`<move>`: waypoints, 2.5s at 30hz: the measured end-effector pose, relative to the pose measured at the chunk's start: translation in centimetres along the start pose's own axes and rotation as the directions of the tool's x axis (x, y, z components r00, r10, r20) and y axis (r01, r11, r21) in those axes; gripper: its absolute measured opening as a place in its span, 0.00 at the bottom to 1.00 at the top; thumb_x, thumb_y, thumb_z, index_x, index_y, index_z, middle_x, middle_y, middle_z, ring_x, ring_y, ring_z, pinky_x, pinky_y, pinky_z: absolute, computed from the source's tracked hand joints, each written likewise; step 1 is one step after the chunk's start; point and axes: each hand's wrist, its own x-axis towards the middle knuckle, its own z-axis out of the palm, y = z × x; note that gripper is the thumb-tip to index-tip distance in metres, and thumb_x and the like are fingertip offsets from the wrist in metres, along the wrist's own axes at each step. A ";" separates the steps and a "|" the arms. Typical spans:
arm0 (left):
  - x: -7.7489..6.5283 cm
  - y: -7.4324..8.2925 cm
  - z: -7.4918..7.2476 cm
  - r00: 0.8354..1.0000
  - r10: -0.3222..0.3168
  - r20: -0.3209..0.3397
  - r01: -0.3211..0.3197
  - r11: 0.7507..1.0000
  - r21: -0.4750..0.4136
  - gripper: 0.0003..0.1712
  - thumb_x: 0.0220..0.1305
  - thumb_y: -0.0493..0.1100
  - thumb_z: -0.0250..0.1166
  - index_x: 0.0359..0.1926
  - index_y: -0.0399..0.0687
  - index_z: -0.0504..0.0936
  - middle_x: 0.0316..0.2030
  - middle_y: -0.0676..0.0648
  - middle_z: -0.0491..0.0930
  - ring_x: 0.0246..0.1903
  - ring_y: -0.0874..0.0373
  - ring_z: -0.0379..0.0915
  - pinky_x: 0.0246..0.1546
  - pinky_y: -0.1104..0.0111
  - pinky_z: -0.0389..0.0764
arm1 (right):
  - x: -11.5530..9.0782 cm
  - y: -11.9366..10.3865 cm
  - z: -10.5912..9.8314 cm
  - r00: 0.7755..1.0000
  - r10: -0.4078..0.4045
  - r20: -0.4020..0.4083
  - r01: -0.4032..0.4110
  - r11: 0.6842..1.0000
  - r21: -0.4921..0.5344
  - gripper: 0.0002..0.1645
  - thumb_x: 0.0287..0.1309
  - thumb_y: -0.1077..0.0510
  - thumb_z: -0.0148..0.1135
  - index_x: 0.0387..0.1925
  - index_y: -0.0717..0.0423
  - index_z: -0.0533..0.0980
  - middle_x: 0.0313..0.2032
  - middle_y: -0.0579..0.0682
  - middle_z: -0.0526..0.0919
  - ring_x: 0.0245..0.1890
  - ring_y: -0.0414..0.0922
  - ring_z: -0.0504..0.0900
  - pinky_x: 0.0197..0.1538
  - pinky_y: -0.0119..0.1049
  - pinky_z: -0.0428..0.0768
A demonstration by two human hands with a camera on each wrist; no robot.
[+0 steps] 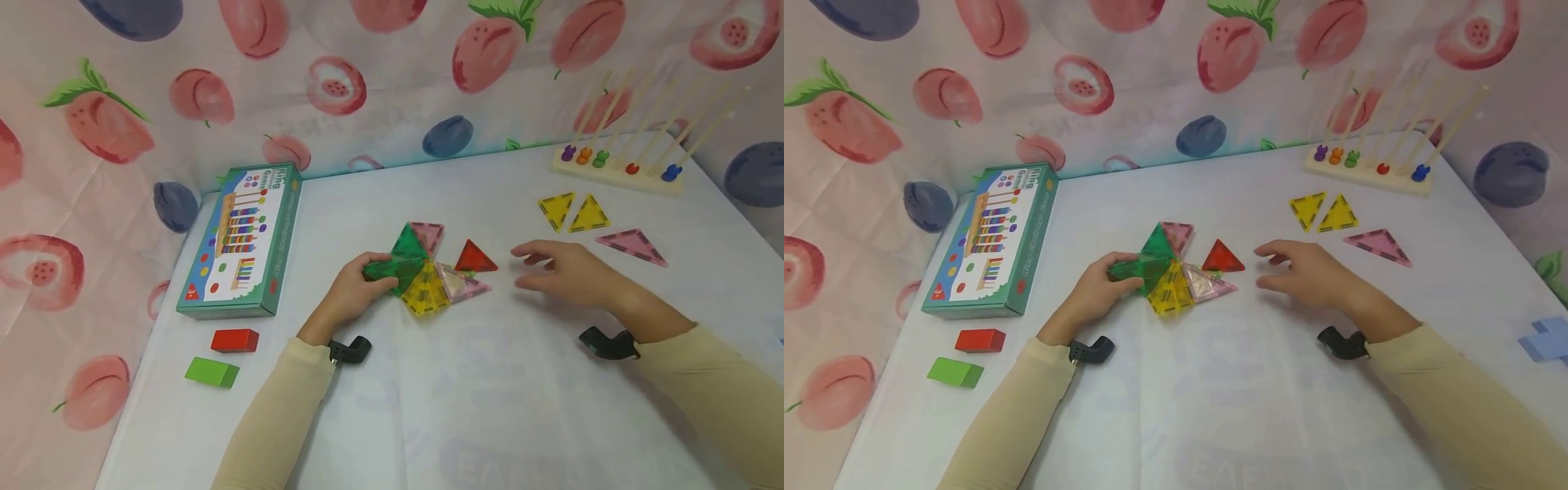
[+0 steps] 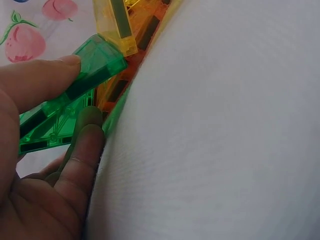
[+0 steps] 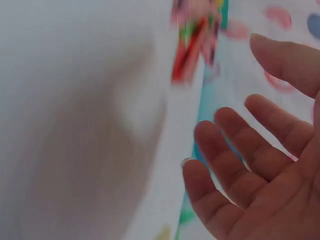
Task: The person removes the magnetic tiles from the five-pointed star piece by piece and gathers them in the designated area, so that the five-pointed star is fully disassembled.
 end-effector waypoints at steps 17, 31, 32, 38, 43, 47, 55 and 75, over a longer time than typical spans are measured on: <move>0.0 -0.2 0.2 1.000 0.004 -0.019 -0.004 1.000 -0.002 0.26 0.49 0.58 0.65 0.52 0.67 0.71 0.53 0.55 0.68 0.49 0.59 0.64 0.50 0.61 0.66 | 3.2 -3.6 5.0 0.991 -0.056 0.120 0.049 0.997 0.066 0.24 0.51 0.49 0.63 0.50 0.49 0.70 0.41 0.45 0.74 0.39 0.45 0.69 0.41 0.38 0.72; 0.0 -0.2 0.2 1.000 0.017 -0.020 -0.017 1.000 -0.003 0.26 0.50 0.58 0.65 0.52 0.67 0.71 0.53 0.55 0.68 0.50 0.60 0.64 0.51 0.61 0.65 | 3.1 -3.5 4.6 0.979 -0.057 0.195 0.039 0.994 0.098 0.26 0.51 0.51 0.64 0.54 0.45 0.71 0.38 0.46 0.74 0.35 0.46 0.68 0.33 0.35 0.70; 0.0 -0.2 0.2 1.000 0.015 -0.020 -0.015 1.000 -0.002 0.26 0.50 0.58 0.65 0.52 0.67 0.71 0.53 0.55 0.68 0.50 0.60 0.64 0.51 0.61 0.65 | 2.9 -3.4 4.5 0.977 -0.050 0.210 0.031 0.995 0.090 0.27 0.51 0.51 0.64 0.55 0.44 0.70 0.34 0.47 0.73 0.33 0.46 0.68 0.31 0.35 0.69; 0.0 -0.2 0.3 1.000 -0.001 -0.017 0.001 1.000 0.010 0.26 0.51 0.57 0.65 0.53 0.67 0.71 0.54 0.55 0.68 0.51 0.59 0.64 0.51 0.61 0.65 | 1.7 -2.5 4.3 0.969 -0.018 0.245 0.006 0.999 0.047 0.31 0.49 0.51 0.65 0.57 0.40 0.68 0.26 0.48 0.69 0.30 0.45 0.68 0.28 0.35 0.69; 0.0 -0.2 0.2 1.000 0.004 -0.018 -0.003 1.000 0.012 0.26 0.50 0.58 0.65 0.52 0.67 0.71 0.54 0.55 0.68 0.51 0.59 0.63 0.51 0.60 0.65 | 0.2 -1.2 3.3 0.981 0.010 0.195 -0.010 1.000 -0.003 0.29 0.49 0.48 0.65 0.55 0.40 0.71 0.25 0.46 0.70 0.29 0.44 0.68 0.27 0.34 0.68; 0.0 -0.2 0.2 1.000 0.006 -0.015 -0.006 1.000 0.013 0.26 0.50 0.58 0.65 0.52 0.68 0.71 0.54 0.55 0.67 0.51 0.59 0.63 0.52 0.60 0.64 | -1.5 0.3 2.0 0.989 0.053 0.139 -0.048 0.998 -0.039 0.25 0.50 0.47 0.63 0.53 0.40 0.73 0.26 0.45 0.71 0.30 0.44 0.67 0.28 0.35 0.68; 0.0 -0.1 0.2 1.000 0.003 -0.004 -0.003 1.000 0.005 0.28 0.50 0.59 0.65 0.53 0.67 0.70 0.55 0.55 0.66 0.51 0.59 0.63 0.52 0.60 0.64 | -4.8 4.7 -1.0 0.984 0.178 0.021 -0.175 0.979 -0.104 0.30 0.50 0.38 0.59 0.53 0.46 0.72 0.35 0.50 0.76 0.32 0.48 0.69 0.28 0.36 0.70; 0.0 -0.1 0.3 1.000 0.004 -0.001 -0.004 1.000 0.006 0.28 0.50 0.59 0.65 0.54 0.66 0.70 0.56 0.54 0.66 0.52 0.58 0.63 0.52 0.60 0.64 | -6.6 11.5 -5.0 0.922 0.375 -0.093 -0.385 0.914 -0.126 0.49 0.46 0.28 0.51 0.58 0.60 0.62 0.50 0.70 0.64 0.47 0.66 0.63 0.42 0.58 0.68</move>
